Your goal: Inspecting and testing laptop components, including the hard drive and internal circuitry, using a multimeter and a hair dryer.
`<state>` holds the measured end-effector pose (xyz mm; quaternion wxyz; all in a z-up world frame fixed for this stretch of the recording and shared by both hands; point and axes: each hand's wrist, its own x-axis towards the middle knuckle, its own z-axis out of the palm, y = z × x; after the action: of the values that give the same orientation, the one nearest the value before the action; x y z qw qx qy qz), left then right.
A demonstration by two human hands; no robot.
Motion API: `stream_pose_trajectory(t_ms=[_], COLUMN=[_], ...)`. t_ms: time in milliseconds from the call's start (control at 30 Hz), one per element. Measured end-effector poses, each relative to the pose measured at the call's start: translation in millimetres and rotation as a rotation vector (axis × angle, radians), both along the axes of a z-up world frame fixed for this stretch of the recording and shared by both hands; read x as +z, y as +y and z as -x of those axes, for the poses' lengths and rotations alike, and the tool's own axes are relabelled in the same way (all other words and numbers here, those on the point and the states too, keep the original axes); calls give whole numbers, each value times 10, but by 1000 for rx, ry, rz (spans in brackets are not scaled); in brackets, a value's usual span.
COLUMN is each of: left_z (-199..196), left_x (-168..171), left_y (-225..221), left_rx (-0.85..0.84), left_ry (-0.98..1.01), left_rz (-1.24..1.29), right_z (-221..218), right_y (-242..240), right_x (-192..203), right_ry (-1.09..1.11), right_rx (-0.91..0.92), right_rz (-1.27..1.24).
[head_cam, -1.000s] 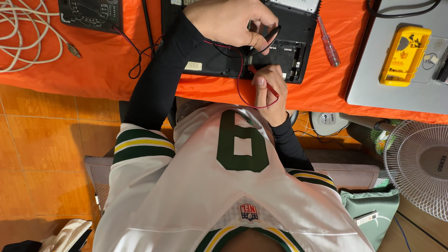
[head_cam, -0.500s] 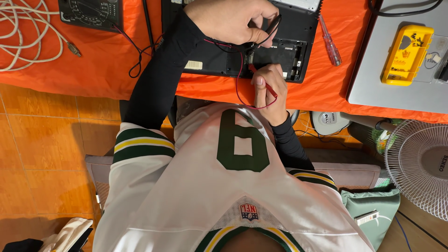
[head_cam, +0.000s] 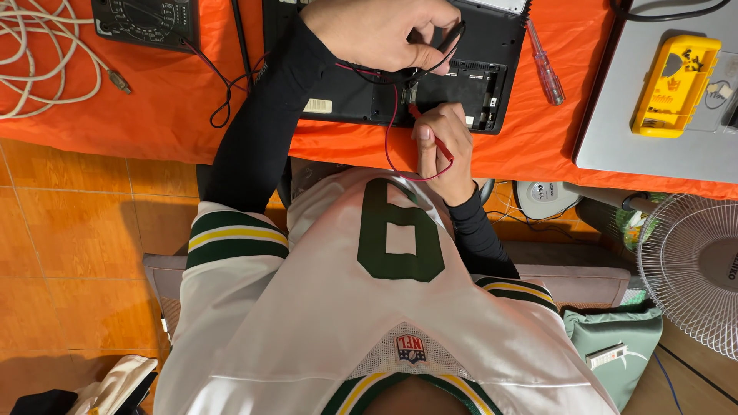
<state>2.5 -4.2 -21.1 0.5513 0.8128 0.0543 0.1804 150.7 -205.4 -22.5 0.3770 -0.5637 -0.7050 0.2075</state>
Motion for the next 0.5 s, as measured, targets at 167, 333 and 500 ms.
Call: stream_pose_trajectory(t_ms=[167,333,500], left_z=[7,21,-106], left_x=[30,85,-62], left_y=[3,-2,-19], left_rx=[10,40,85], left_ry=[33,92,145], left_rz=[-34,-63,-149], right_z=[1,8,-66], right_y=[-10,-11,-139], right_x=[-11,5,-3], right_ry=[12,14,34], right_rx=[-2,-7,-11], right_rz=[-13,0,3])
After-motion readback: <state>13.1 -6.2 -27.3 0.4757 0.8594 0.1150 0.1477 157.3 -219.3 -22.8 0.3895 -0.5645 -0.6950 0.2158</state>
